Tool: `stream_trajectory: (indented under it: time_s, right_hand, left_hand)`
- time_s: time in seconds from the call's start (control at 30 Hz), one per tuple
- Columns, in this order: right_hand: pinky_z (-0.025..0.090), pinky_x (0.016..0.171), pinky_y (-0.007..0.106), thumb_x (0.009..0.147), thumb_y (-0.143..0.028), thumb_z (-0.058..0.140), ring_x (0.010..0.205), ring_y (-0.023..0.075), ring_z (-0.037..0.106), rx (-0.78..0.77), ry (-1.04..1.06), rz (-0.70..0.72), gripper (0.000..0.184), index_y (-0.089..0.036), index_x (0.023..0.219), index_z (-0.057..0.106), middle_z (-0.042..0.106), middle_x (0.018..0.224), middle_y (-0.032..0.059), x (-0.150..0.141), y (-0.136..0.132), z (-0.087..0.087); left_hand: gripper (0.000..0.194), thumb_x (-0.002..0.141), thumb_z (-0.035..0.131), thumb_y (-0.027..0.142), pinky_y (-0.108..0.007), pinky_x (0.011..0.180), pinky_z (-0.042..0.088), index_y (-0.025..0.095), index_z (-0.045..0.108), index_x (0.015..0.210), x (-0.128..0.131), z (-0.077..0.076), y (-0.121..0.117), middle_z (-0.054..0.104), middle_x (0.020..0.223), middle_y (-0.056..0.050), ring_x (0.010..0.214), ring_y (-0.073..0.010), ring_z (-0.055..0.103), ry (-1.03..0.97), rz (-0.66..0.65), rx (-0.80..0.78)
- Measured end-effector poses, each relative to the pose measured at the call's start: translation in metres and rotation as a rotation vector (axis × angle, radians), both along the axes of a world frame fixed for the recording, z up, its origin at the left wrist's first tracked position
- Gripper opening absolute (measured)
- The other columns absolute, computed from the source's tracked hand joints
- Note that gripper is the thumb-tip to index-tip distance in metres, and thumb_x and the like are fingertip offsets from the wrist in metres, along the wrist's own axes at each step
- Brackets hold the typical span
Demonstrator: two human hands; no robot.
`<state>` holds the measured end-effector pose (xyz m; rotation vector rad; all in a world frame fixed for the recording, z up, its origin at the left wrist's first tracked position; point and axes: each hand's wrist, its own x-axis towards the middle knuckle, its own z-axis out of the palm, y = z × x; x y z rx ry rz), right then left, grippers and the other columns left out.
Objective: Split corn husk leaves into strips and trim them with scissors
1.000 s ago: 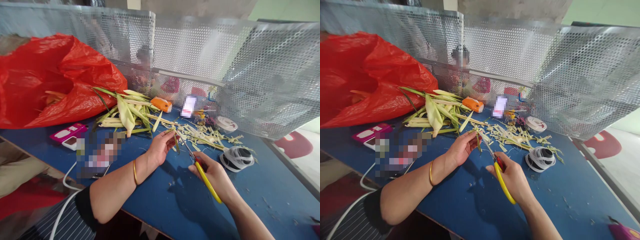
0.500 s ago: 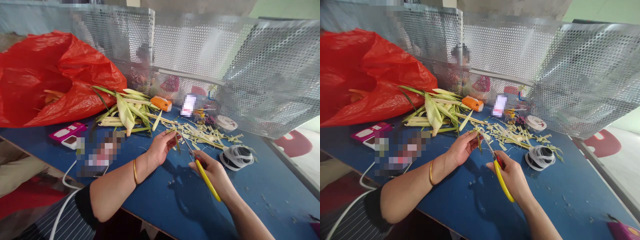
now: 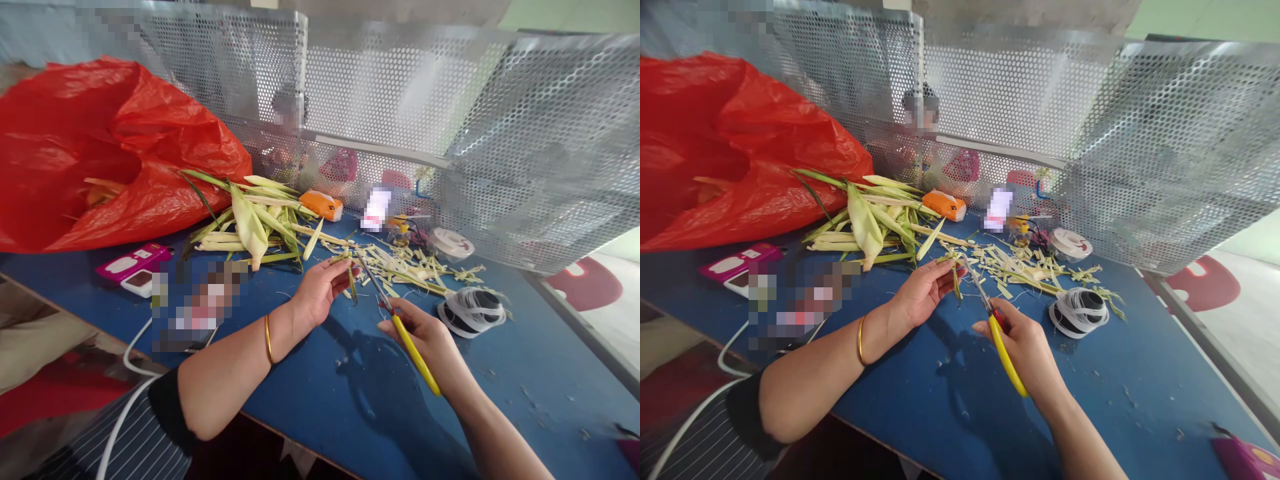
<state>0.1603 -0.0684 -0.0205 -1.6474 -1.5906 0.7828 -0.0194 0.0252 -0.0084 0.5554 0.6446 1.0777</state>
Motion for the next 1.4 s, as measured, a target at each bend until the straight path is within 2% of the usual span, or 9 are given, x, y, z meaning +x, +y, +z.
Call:
stream_trajectory:
  time_s: [0.17,0.33,0.5,0.73,0.87,1.03,1.13,1.27,1.4]
  right_hand:
    - [0.033,0.051,0.026,0.076,-0.062,0.065,0.053,0.0138,0.042,0.009,-0.046,-0.097,0.052,-0.022,0.109,0.064,0.053,0.06,-0.0033,0.001,0.0,-0.001]
    - [0.036,0.054,0.029,0.079,-0.058,0.061,0.059,0.0219,0.059,-0.014,-0.495,-0.194,0.046,-0.026,0.112,0.065,0.066,0.066,0.0027,0.0,0.003,0.001]
    - [0.033,0.054,0.027,0.082,-0.042,0.06,0.065,0.0243,0.066,-0.024,-0.693,-0.105,0.04,-0.022,0.116,0.058,0.072,0.076,0.0044,-0.01,0.003,-0.004]
    - [0.031,0.052,0.026,0.08,-0.026,0.06,0.059,0.019,0.062,0.188,-0.825,0.122,0.017,-0.02,0.096,0.058,0.066,0.075,0.0036,-0.029,-0.011,-0.01]
    - [0.04,0.055,0.027,0.087,-0.035,0.057,0.062,0.0165,0.059,0.259,-0.589,0.184,0.015,-0.021,0.088,0.063,0.063,0.079,0.0044,-0.024,-0.012,-0.003]
    - [0.05,0.058,0.029,0.082,-0.049,0.064,0.065,0.0168,0.061,0.241,0.109,-0.192,0.035,-0.02,0.102,0.064,0.067,0.084,0.0049,-0.012,0.0,0.003]
    - [0.048,0.052,0.027,0.071,-0.053,0.074,0.059,0.0155,0.06,0.152,0.417,-0.245,0.045,-0.018,0.099,0.065,0.068,0.078,0.0038,-0.011,0.004,0.005]
    - [0.045,0.05,0.024,0.064,-0.048,0.082,0.051,0.0117,0.053,0.06,0.588,-0.168,0.039,-0.017,0.084,0.069,0.062,0.058,-0.001,-0.015,0.005,0.007]
    - [0.044,0.05,0.023,0.06,-0.043,0.085,0.049,0.0106,0.052,0.073,0.612,-0.209,0.035,-0.017,0.08,0.071,0.063,0.056,-0.001,-0.016,0.004,0.007]
  left_hand:
    - [0.015,0.072,0.078,0.018,-0.024,0.069,0.051,0.014,0.069,0.082,0.0,0.0,0.0,0.071,0.079,-0.003,0.074,-0.0142,0.069,0.066,0.037,0.005]
    - [0.016,0.067,0.081,0.014,-0.024,0.072,0.051,0.012,0.07,0.079,0.001,-0.001,0.001,0.07,0.075,-0.003,0.07,-0.0117,0.066,0.086,0.04,0.02]
    - [0.017,0.065,0.08,0.01,-0.022,0.071,0.051,0.011,0.069,0.077,0.002,0.001,0.0,0.07,0.074,-0.003,0.07,-0.0111,0.066,0.076,0.019,0.059]
    - [0.017,0.069,0.08,0.019,-0.019,0.056,0.042,0.015,0.07,0.083,0.0,0.006,-0.006,0.069,0.074,0.0,0.059,-0.007,0.06,0.195,0.016,0.006]
    - [0.021,0.069,0.08,0.028,-0.019,0.054,0.037,0.016,0.073,0.084,0.001,0.0,-0.008,0.07,0.077,-0.002,0.057,-0.0052,0.054,0.234,-0.032,0.037]
    - [0.024,0.064,0.082,0.026,-0.022,0.055,0.035,0.016,0.074,0.085,0.006,-0.003,-0.015,0.068,0.073,0.0,0.056,-0.0058,0.051,0.342,-0.115,0.149]
    - [0.02,0.064,0.08,0.024,-0.022,0.054,0.034,0.015,0.073,0.081,0.008,-0.002,-0.023,0.063,0.065,0.002,0.054,-0.006,0.05,0.419,-0.227,0.221]
    - [0.022,0.067,0.078,0.028,-0.022,0.052,0.035,0.014,0.071,0.083,0.008,-0.002,-0.028,0.061,0.063,0.002,0.055,-0.0079,0.053,0.499,-0.361,0.28]
    - [0.022,0.07,0.077,0.03,-0.022,0.053,0.038,0.014,0.069,0.083,0.009,-0.007,-0.028,0.063,0.063,0.001,0.057,-0.0094,0.055,0.531,-0.398,0.34]
